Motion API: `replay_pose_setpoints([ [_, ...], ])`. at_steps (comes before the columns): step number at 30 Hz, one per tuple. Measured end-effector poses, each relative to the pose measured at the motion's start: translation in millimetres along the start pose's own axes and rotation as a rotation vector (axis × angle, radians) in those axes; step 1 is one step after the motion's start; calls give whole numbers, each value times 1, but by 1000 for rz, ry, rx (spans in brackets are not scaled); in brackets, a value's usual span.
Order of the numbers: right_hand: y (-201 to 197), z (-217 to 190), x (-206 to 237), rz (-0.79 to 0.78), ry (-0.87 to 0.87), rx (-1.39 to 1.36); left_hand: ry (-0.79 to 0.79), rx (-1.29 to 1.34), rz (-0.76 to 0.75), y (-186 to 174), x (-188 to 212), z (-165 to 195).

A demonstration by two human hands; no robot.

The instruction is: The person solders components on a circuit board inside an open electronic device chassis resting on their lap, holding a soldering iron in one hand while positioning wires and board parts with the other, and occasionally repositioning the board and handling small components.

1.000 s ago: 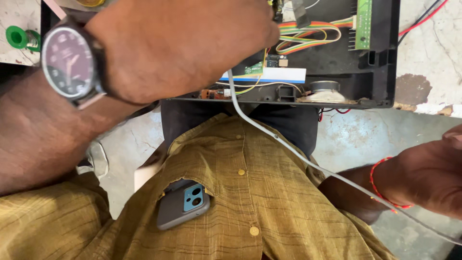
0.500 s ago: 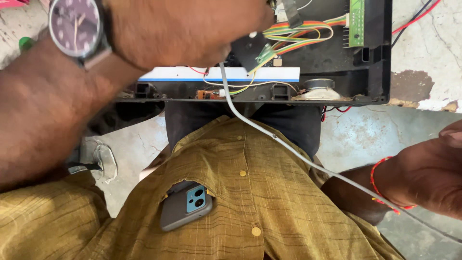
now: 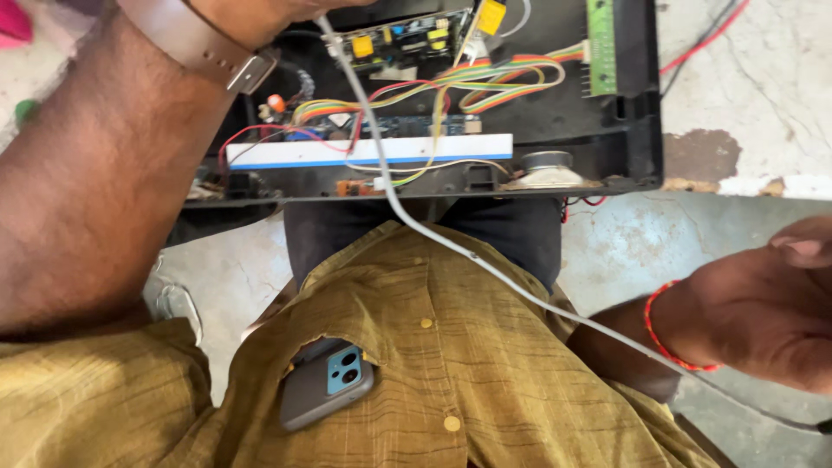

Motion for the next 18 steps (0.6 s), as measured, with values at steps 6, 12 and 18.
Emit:
replay_pose_setpoints([
  [6, 1, -18, -3, 156, 6, 91, 64, -144, 21, 18, -5, 23],
  [12, -6, -33, -6, 162, -63, 85, 166, -167, -32, 33, -16, 44],
  [18, -25, -39, -8, 185, -62, 61, 185, -141, -66, 25, -40, 91],
])
Point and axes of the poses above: each hand's wrist, its own x-axis away from the middle knuckle, its own y-axis out of the palm, z = x × y, the point moved 9 cm from there along -x, towards the middle knuckle, and after that the axes turned 1 degree about x, right-handed, at the moved point
